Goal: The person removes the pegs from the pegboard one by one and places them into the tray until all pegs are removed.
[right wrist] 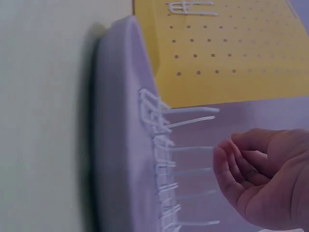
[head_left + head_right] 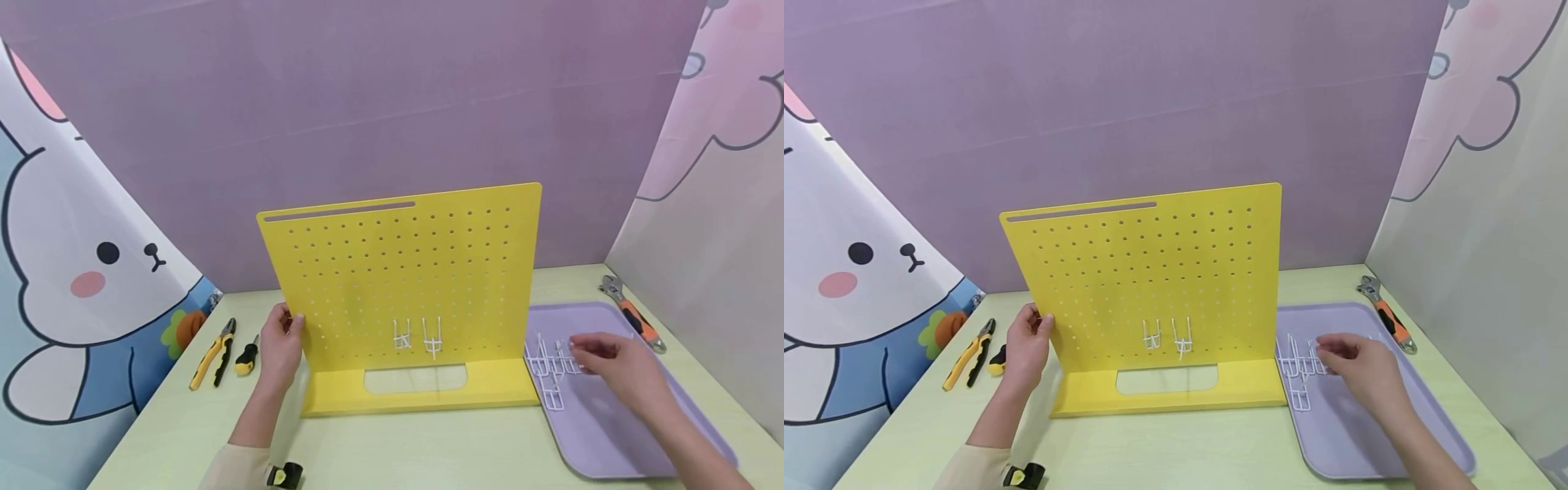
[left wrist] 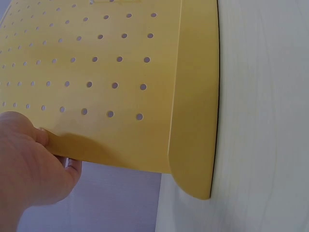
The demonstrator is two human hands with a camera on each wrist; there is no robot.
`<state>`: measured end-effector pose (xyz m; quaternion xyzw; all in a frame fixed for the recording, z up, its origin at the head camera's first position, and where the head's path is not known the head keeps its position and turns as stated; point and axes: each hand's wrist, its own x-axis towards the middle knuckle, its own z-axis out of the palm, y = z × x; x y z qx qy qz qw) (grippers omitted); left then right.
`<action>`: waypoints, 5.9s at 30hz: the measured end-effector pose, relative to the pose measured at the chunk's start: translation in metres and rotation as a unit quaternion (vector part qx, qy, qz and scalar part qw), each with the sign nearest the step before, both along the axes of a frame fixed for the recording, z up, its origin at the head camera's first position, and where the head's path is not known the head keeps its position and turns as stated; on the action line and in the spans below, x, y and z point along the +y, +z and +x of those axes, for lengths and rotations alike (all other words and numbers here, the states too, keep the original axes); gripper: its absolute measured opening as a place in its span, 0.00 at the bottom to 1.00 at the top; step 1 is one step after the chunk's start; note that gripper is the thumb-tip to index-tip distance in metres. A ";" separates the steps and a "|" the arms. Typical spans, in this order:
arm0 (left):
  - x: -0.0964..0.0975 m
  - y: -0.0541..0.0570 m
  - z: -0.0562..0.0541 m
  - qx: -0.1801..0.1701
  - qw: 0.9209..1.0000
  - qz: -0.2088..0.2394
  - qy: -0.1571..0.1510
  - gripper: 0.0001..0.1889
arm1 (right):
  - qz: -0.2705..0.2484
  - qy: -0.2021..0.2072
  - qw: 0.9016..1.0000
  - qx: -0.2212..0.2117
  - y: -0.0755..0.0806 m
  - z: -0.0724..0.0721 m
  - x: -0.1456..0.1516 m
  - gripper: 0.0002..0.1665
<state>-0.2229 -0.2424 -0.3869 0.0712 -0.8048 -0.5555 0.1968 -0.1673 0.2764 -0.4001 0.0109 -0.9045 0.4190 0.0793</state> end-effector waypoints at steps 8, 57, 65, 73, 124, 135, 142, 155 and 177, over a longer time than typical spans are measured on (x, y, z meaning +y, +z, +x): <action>0.001 0.001 0.001 -0.002 1.000 -0.001 0.002 0.13 | -0.045 -0.032 0.993 0.100 0.025 0.007 -0.025 0.20; 0.000 0.004 0.002 -0.008 1.000 0.010 0.003 0.13 | -0.229 0.064 0.970 0.042 -0.013 -0.025 -0.192 0.21; 0.001 0.001 0.002 -0.005 1.000 0.000 0.008 0.12 | -0.239 0.046 0.969 0.035 -0.016 -0.027 -0.197 0.19; 0.001 0.001 0.002 -0.011 1.000 0.004 0.002 0.13 | -0.244 0.044 0.968 0.021 -0.019 -0.031 -0.196 0.16; 0.003 0.002 0.001 -0.012 1.000 0.013 0.002 0.13 | -0.358 0.093 0.929 -0.028 -0.009 -0.026 -0.182 0.15; 0.004 0.004 0.001 -0.014 1.000 0.011 0.001 0.13 | -0.346 0.086 0.934 -0.031 -0.008 -0.012 -0.154 0.19; 0.003 0.004 0.001 -0.007 1.000 0.017 0.000 0.13 | -0.360 0.093 0.928 -0.033 -0.003 -0.006 -0.134 0.21; 0.003 0.004 0.002 -0.018 1.000 0.021 -0.006 0.13 | -0.326 0.060 0.943 -0.033 0.000 0.008 -0.092 0.23; 0.004 0.003 0.002 -0.005 1.000 0.015 -0.001 0.12 | -0.239 0.019 0.971 -0.003 -0.006 0.029 -0.018 0.26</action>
